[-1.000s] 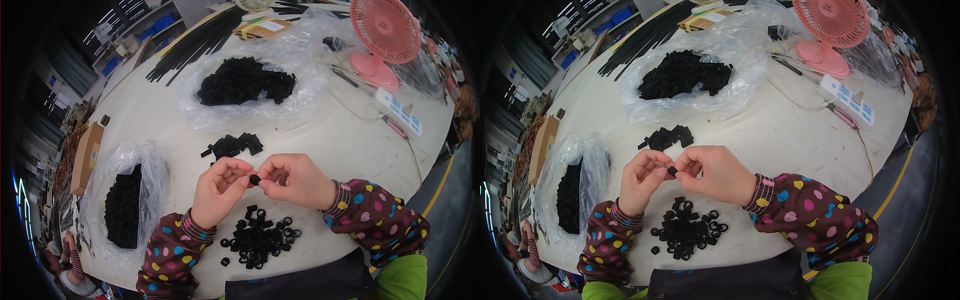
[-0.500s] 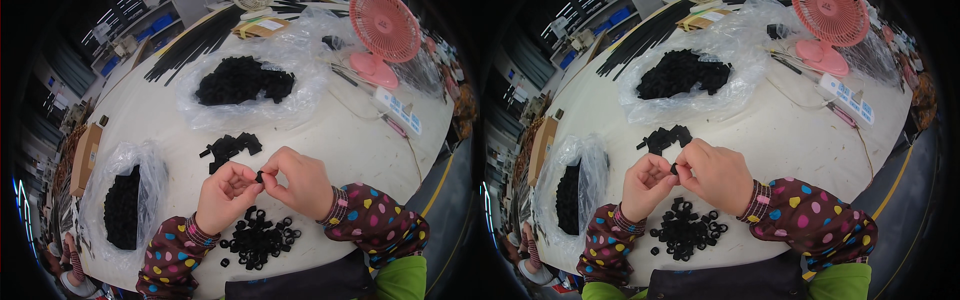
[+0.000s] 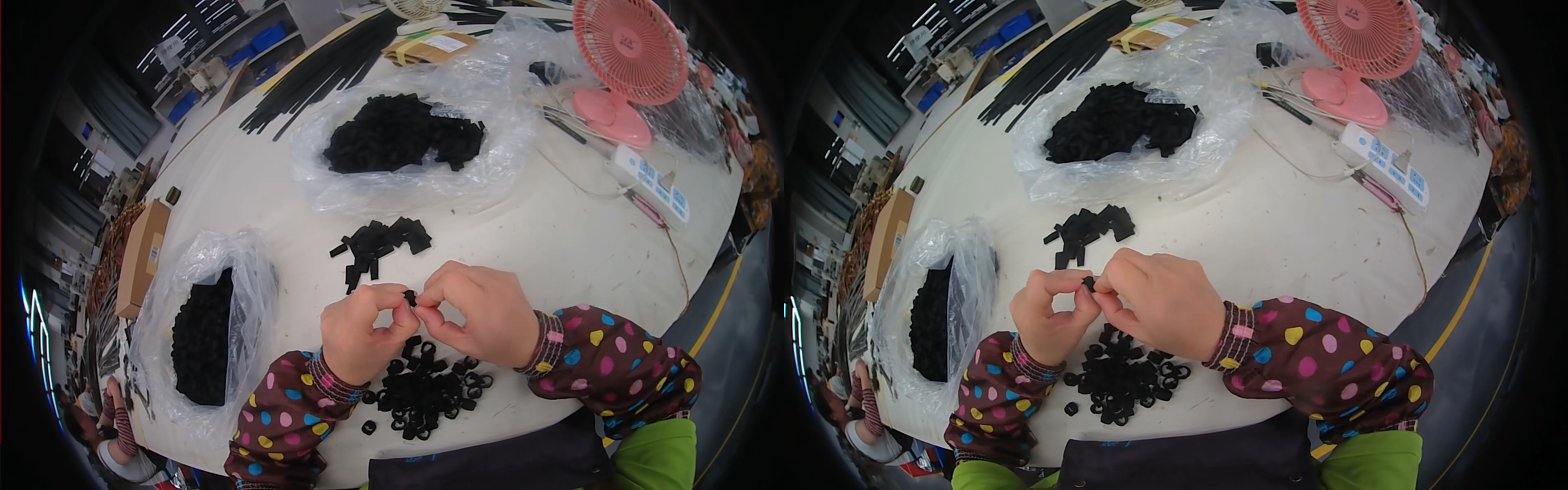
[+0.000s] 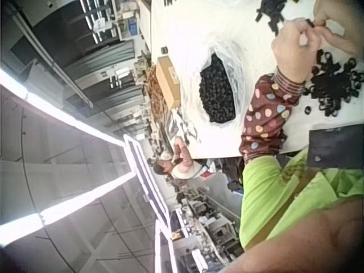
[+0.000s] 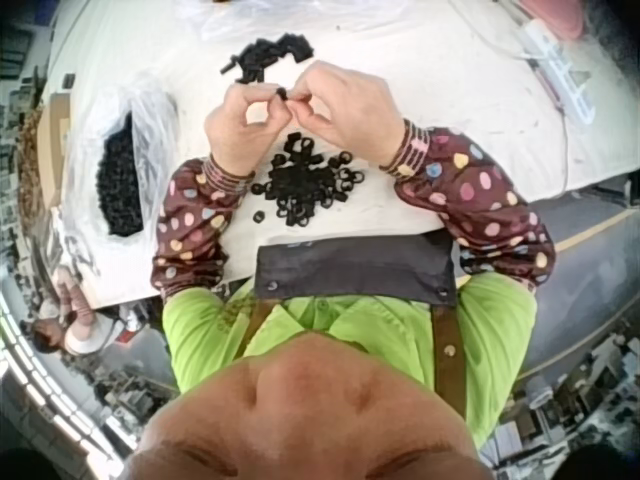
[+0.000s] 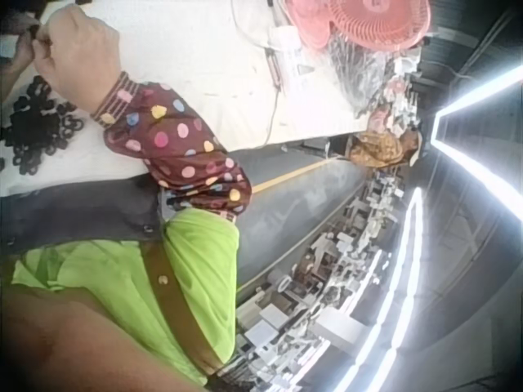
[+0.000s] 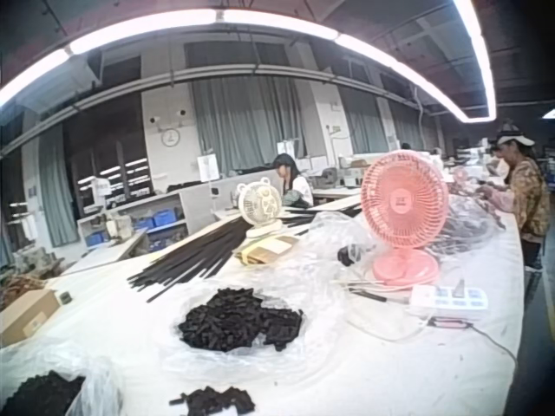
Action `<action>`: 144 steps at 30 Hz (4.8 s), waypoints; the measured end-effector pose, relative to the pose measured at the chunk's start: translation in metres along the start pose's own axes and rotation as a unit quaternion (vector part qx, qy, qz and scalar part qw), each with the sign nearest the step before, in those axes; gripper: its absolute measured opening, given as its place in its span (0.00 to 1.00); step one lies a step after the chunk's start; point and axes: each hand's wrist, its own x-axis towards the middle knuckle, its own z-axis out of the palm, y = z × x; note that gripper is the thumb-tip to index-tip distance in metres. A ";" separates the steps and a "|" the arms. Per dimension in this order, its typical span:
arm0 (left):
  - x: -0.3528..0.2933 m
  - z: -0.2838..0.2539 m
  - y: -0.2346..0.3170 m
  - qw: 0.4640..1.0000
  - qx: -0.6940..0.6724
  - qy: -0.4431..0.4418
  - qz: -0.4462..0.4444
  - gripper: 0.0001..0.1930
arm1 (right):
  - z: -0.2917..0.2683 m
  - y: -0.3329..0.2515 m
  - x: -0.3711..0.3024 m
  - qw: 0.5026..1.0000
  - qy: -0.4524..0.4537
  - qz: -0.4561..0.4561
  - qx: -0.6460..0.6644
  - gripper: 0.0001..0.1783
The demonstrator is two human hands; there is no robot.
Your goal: The person folds small black straps into loops by hand and places them into a pile on the table.
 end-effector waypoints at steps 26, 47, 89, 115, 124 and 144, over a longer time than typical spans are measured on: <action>0.002 -0.016 -0.024 0.682 -0.607 -0.236 -0.332 0.06 | -0.017 0.003 0.014 0.757 -0.198 0.332 0.527 0.06; 0.006 -0.002 0.006 0.868 -0.409 -0.060 -0.274 0.07 | -0.001 -0.002 0.002 0.995 0.027 0.041 0.086 0.10; -0.008 -0.035 0.003 0.919 -0.219 -0.189 -0.267 0.07 | -0.011 0.014 0.013 0.833 -0.177 0.364 0.378 0.10; -0.013 -0.023 -0.008 0.975 0.010 -0.196 -0.104 0.23 | 0.010 0.034 -0.002 0.934 -0.118 0.265 0.208 0.10; -0.010 -0.014 -0.035 0.958 0.131 -0.248 -0.069 0.09 | 0.010 0.037 0.003 0.940 -0.148 0.261 0.165 0.12; -0.002 -0.008 -0.019 0.738 -0.444 -0.110 -0.496 0.05 | 0.013 0.021 0.013 0.946 -0.080 0.203 0.240 0.09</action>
